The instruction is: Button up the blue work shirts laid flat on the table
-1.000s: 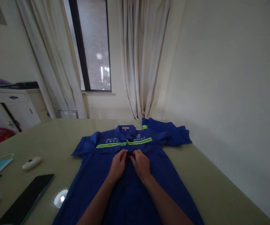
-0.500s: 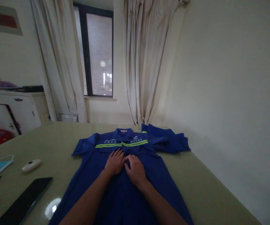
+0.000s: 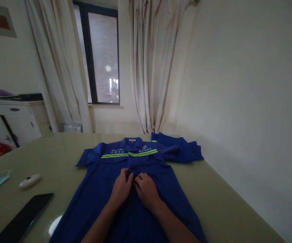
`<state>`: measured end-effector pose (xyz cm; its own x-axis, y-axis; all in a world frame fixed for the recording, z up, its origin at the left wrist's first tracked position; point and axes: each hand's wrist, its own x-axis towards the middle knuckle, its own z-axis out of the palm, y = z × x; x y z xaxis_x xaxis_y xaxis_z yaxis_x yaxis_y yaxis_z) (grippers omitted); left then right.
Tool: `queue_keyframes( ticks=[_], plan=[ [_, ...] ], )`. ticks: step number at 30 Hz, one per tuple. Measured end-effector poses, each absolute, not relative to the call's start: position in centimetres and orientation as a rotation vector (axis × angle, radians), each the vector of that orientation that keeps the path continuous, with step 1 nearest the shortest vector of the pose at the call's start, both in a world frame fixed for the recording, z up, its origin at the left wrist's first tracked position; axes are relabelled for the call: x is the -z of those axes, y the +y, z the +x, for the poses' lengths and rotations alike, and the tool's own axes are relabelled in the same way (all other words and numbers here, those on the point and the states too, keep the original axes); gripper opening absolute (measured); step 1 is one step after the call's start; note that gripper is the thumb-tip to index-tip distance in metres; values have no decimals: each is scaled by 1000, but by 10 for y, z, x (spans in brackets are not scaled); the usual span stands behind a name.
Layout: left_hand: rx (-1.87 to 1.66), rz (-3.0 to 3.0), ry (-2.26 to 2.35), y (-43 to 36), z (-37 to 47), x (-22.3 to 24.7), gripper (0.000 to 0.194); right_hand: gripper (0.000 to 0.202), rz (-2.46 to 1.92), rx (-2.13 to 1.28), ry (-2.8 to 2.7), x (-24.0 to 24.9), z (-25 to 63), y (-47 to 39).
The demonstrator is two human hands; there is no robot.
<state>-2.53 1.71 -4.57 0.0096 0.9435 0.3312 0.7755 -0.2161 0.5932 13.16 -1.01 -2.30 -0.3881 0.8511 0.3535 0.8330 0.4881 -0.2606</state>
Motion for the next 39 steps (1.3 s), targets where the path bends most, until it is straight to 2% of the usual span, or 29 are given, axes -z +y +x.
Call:
queue_keyframes(
  ticks=[5,8,18,24,30,39],
  plan=[
    [-982,1830,1628,5,-31,39,24,17,-1382,-48,-2314,24,134,-11],
    [-1031,1823,1591,7,-26,33,32,17,-1354,-46,-2295,23,135,-14],
    [-1335,1659,1525,-3,-15,24,36,16,-1276,-160,-2288,16,137,-17],
    [-1249,1686,1415,-4,-16,21,39,12,-1438,-208,-2206,21,136,-19],
    [-1214,1431,1239,9,-27,29,49,15,-1443,-224,-2093,22,136,-20],
    [-1105,1661,1198,-3,-28,22,31,15,-1445,-348,-2041,23,143,-18]
  ],
)
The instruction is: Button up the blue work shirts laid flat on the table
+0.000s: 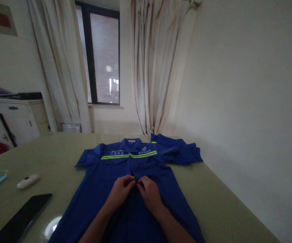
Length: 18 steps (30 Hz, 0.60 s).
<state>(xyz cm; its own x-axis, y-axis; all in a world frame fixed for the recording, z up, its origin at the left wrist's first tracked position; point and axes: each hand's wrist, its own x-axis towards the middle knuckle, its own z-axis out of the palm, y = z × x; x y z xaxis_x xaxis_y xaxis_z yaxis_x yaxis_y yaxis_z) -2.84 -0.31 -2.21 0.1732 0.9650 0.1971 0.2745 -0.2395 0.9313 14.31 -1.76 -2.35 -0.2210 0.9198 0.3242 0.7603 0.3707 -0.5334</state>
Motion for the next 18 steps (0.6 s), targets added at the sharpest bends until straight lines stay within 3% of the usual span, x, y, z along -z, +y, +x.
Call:
queue_keyframes(
  ticks=[9,11,14,18],
  plan=[
    [-1103,1785,1256,-8,-30,15,31,10,-1350,-424,-1939,8,149,-27],
    [-987,1815,1282,-11,-35,19,32,9,-1264,-638,-2030,0,156,-33],
    [-674,1679,1243,-19,-42,22,38,23,-1137,-967,-2308,-8,165,-43],
    [-430,1422,1112,-30,-46,13,54,16,-1072,-860,-2544,-15,166,-53]
  ],
)
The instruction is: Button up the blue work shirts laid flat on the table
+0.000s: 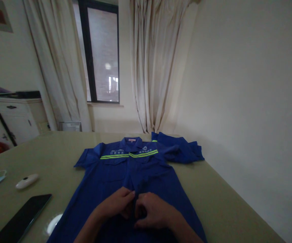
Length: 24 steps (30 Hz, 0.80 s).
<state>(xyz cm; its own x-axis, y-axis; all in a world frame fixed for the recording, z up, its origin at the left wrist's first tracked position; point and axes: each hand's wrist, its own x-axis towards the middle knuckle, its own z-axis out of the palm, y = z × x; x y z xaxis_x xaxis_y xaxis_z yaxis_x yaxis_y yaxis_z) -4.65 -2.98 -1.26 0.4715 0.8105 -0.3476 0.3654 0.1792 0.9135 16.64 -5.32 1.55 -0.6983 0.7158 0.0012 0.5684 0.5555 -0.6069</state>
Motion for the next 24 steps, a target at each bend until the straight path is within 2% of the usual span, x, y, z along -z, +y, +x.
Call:
queue_keyframes(
  ticks=[3,7,11,13,17,20,24],
  plan=[
    [-436,1438,1106,-34,-49,10,48,12,-997,-764,-2618,-20,163,-58],
    [-472,1581,1256,-28,-47,25,37,21,-1037,-705,-2630,-19,158,-61],
    [-595,1805,1443,-1,-41,34,32,13,-1168,-387,-2641,-11,155,-55],
    [-658,1844,1504,15,-37,31,31,16,-1242,-282,-2612,-5,155,-48],
    [-710,1845,1549,26,-33,25,36,21,-1307,-342,-2457,7,156,-36],
    [-734,1860,1556,14,-35,27,40,16,-1334,-291,-2429,14,154,-35],
    [-755,1934,1473,-2,-42,30,34,13,-1319,-164,-2445,17,146,-38]
  ],
)
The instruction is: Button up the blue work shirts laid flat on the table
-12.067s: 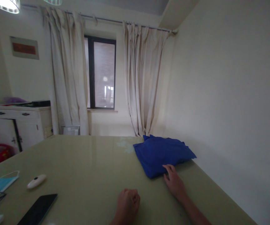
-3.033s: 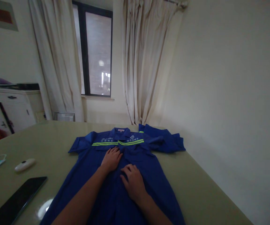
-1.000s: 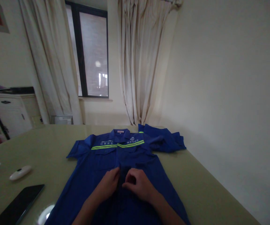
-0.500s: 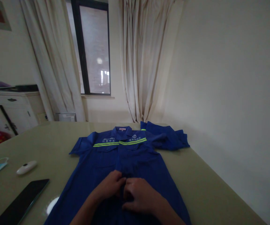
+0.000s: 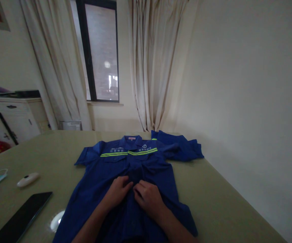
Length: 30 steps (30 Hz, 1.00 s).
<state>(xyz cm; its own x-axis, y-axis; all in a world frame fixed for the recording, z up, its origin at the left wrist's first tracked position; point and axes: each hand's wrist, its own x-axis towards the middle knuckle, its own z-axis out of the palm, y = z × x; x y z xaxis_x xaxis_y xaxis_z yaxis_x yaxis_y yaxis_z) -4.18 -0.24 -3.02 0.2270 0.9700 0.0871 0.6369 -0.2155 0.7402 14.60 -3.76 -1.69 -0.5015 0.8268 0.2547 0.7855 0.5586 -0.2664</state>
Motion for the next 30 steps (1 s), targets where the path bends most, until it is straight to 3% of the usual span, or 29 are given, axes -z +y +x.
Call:
queue_keyframes(
  ticks=[9,18,23,30],
  plan=[
    [-941,1914,1461,-5,-24,19,31,9,-1339,-11,-2387,16,137,-35],
    [-940,1936,1476,-18,-22,5,27,10,-1338,-183,-2206,18,139,-38],
    [-991,1735,1308,-7,-33,10,33,13,-1191,-366,-2036,24,140,-42],
    [-1088,1728,1429,-10,-26,8,36,13,-1153,-395,-2036,18,138,-42]
  ],
)
